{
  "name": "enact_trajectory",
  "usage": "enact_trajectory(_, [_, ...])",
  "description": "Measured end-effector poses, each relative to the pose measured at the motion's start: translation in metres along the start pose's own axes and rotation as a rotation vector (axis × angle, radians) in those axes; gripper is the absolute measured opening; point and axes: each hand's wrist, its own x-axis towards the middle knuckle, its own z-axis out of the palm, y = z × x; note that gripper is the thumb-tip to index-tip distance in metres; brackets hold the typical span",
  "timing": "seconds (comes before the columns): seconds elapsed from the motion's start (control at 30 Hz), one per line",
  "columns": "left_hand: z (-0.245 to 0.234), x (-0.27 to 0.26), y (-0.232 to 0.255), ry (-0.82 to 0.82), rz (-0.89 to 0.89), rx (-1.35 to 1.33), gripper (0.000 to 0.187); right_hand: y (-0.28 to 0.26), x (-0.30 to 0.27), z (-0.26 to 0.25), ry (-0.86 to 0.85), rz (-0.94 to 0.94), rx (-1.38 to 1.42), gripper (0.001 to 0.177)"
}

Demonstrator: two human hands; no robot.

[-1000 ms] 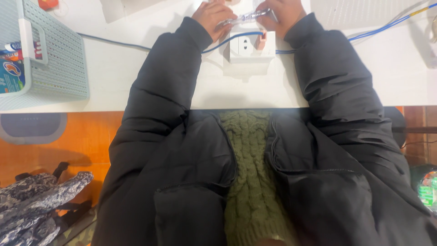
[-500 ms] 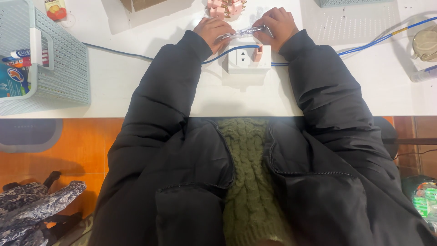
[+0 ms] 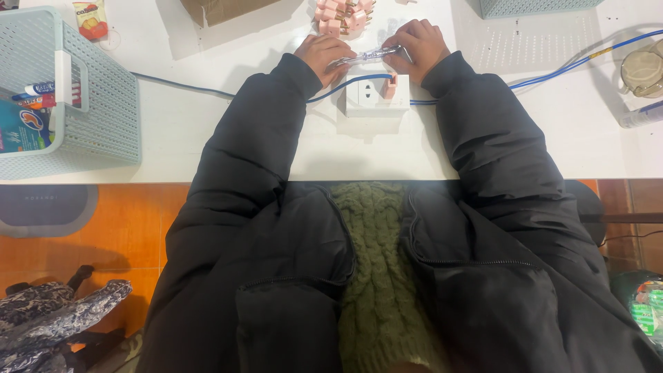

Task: Assembling electrical plug components by tightening internal screws with a screwdriver at a workstation.

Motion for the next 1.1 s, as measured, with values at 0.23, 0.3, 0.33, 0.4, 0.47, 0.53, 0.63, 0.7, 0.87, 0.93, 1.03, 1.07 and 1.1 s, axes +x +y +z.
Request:
enact_trajectory(0.23, [-0.001, 0.001, 0.001, 0.004, 0.025, 0.014, 0.023, 0.003, -0.001, 0.004, 0.021, -0.024, -0.005, 0.023])
enact_trajectory(0.3, [0.000, 0.001, -0.002, -0.005, 0.020, 0.010, 0.025, 0.004, 0.000, 0.004, 0.022, -0.023, -0.012, 0.022])
enact_trajectory(0.33, [-0.002, 0.003, -0.001, -0.002, 0.021, 0.013, 0.025, 0.005, 0.001, 0.003, 0.024, -0.026, -0.014, 0.022])
enact_trajectory(0.4, [-0.004, 0.002, 0.003, -0.011, 0.012, -0.003, 0.023, 0.006, -0.001, 0.006, 0.032, -0.025, -0.024, 0.024])
enact_trajectory(0.47, [-0.001, 0.000, 0.002, -0.011, 0.012, -0.002, 0.024, 0.003, -0.002, 0.005, 0.021, -0.012, -0.011, 0.025])
enact_trajectory(0.53, [0.000, 0.002, -0.001, -0.007, 0.017, 0.003, 0.024, 0.003, 0.000, 0.003, 0.016, -0.001, -0.004, 0.025])
enact_trajectory(0.63, [0.003, -0.001, -0.002, -0.009, 0.000, -0.001, 0.025, 0.003, 0.000, 0.005, 0.017, -0.014, -0.017, 0.024])
enact_trajectory(0.7, [0.002, -0.001, -0.002, -0.021, -0.013, -0.007, 0.025, 0.004, 0.000, 0.005, 0.015, -0.011, -0.027, 0.024])
enact_trajectory(0.87, [0.001, -0.001, 0.001, 0.000, -0.016, -0.015, 0.024, 0.003, -0.001, 0.003, 0.013, -0.008, -0.003, 0.025])
enact_trajectory(0.93, [0.000, -0.001, 0.003, -0.006, -0.016, -0.020, 0.023, 0.003, -0.002, 0.005, 0.025, -0.012, -0.017, 0.024])
enact_trajectory(1.03, [-0.006, 0.002, 0.006, -0.032, -0.025, -0.015, 0.026, 0.004, 0.000, 0.005, 0.038, -0.022, -0.031, 0.022])
enact_trajectory(1.07, [-0.007, 0.002, 0.006, -0.024, -0.019, -0.023, 0.025, 0.004, 0.001, 0.005, 0.030, -0.012, -0.026, 0.023])
enact_trajectory(1.1, [-0.006, 0.001, 0.008, -0.016, -0.016, -0.033, 0.024, 0.003, -0.001, 0.005, 0.017, -0.002, -0.019, 0.023])
